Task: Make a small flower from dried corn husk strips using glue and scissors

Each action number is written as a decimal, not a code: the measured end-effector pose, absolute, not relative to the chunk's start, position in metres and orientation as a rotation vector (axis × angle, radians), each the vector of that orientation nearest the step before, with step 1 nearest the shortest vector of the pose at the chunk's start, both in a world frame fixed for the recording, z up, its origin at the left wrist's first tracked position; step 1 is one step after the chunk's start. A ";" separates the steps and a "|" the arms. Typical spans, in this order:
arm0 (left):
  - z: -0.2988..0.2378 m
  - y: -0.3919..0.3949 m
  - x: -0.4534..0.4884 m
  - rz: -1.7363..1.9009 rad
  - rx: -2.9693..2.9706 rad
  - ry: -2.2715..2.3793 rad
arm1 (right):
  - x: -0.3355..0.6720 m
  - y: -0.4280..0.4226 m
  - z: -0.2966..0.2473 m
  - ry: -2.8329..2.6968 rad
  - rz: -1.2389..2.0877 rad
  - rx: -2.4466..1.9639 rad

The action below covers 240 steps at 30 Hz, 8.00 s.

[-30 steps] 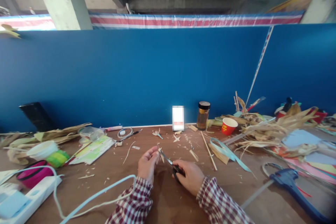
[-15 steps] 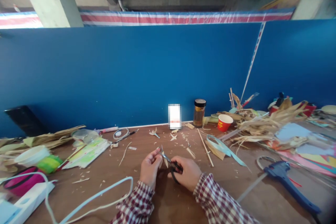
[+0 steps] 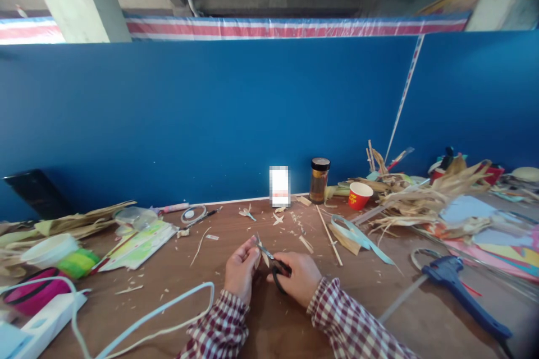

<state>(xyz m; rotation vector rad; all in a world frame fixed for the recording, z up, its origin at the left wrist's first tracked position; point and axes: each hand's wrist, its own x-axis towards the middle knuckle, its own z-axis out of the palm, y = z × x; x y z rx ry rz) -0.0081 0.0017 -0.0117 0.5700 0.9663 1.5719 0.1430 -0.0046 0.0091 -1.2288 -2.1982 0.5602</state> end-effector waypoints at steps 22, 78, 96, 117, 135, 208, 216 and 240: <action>-0.004 -0.001 -0.005 1.544 0.546 0.949 | 0.144 -0.005 0.015 -2.272 0.486 -1.286; -0.004 0.000 -0.007 1.525 0.633 1.167 | 0.175 0.009 0.023 -2.151 0.044 -1.876; -0.011 0.001 -0.005 1.526 0.747 1.188 | 0.175 0.005 0.015 -2.300 0.110 -1.772; -0.007 -0.005 -0.001 1.461 0.879 1.138 | 0.154 0.006 0.013 -1.841 0.599 -1.223; -0.004 -0.012 0.006 1.299 1.136 1.110 | 0.147 0.001 0.011 -1.877 0.650 -1.183; -0.004 -0.010 0.009 1.330 0.843 1.030 | 0.120 -0.004 -0.003 -0.974 1.640 -1.024; -0.004 -0.010 0.007 1.310 0.943 1.125 | 0.133 -0.009 0.014 -1.443 0.803 -1.055; -0.005 -0.010 0.006 1.420 0.969 1.140 | 0.136 -0.018 0.020 -1.842 0.425 -1.014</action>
